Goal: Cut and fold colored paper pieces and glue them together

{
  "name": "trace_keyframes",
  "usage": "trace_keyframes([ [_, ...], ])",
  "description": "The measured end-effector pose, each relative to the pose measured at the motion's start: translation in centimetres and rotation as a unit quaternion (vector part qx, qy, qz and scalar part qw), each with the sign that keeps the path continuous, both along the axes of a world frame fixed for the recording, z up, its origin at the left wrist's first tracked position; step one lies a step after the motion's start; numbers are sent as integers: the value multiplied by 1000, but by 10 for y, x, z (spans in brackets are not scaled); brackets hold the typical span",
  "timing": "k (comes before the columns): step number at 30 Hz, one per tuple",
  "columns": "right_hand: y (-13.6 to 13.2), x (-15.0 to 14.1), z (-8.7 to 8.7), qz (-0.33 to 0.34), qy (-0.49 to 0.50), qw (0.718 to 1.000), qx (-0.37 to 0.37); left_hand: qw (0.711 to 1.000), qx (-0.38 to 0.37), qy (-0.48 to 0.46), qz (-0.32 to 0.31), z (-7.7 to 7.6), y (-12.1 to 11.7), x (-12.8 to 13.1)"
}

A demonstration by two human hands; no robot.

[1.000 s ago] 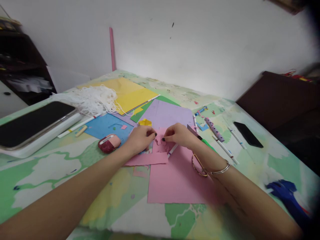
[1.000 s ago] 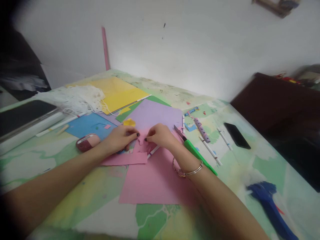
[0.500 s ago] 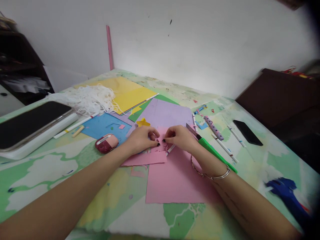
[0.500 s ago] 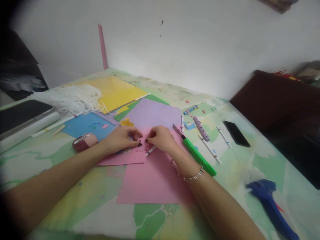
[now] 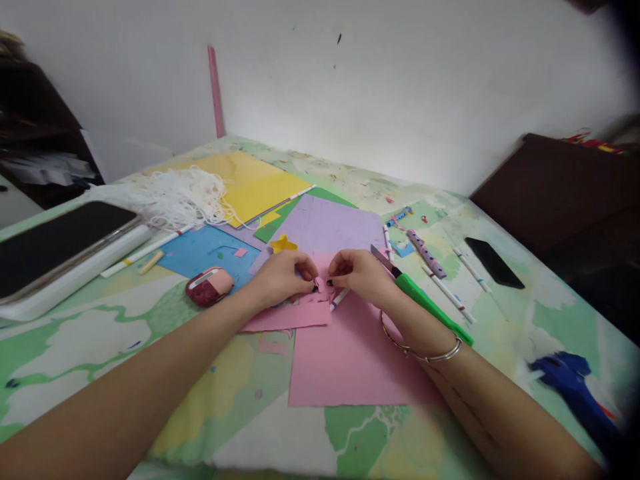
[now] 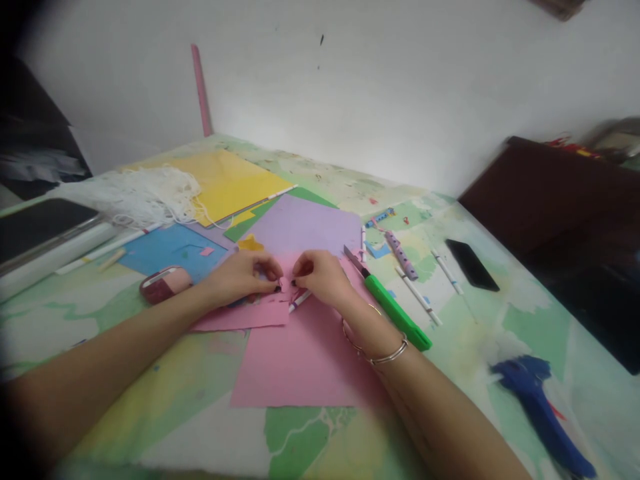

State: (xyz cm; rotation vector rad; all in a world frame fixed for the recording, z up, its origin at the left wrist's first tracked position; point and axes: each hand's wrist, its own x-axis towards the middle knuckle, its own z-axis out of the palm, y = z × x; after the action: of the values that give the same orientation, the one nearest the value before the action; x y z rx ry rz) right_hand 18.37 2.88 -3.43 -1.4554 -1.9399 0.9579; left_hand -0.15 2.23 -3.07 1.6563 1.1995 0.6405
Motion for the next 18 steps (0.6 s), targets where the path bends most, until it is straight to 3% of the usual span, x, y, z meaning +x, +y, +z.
trace_keyframes([
  [7, 0, -1, 1, -20, 85, 996, -13, 999, -34, -17, 12, 8, -3, 1],
  [13, -10, -6, 17, -52, 230, 971, 40, 993, -54, -107, 23, 14, -5, 2],
  [18, -22, -11, 28, -59, 265, 960, 67, 989, -36, -142, 6, 18, -10, 3],
])
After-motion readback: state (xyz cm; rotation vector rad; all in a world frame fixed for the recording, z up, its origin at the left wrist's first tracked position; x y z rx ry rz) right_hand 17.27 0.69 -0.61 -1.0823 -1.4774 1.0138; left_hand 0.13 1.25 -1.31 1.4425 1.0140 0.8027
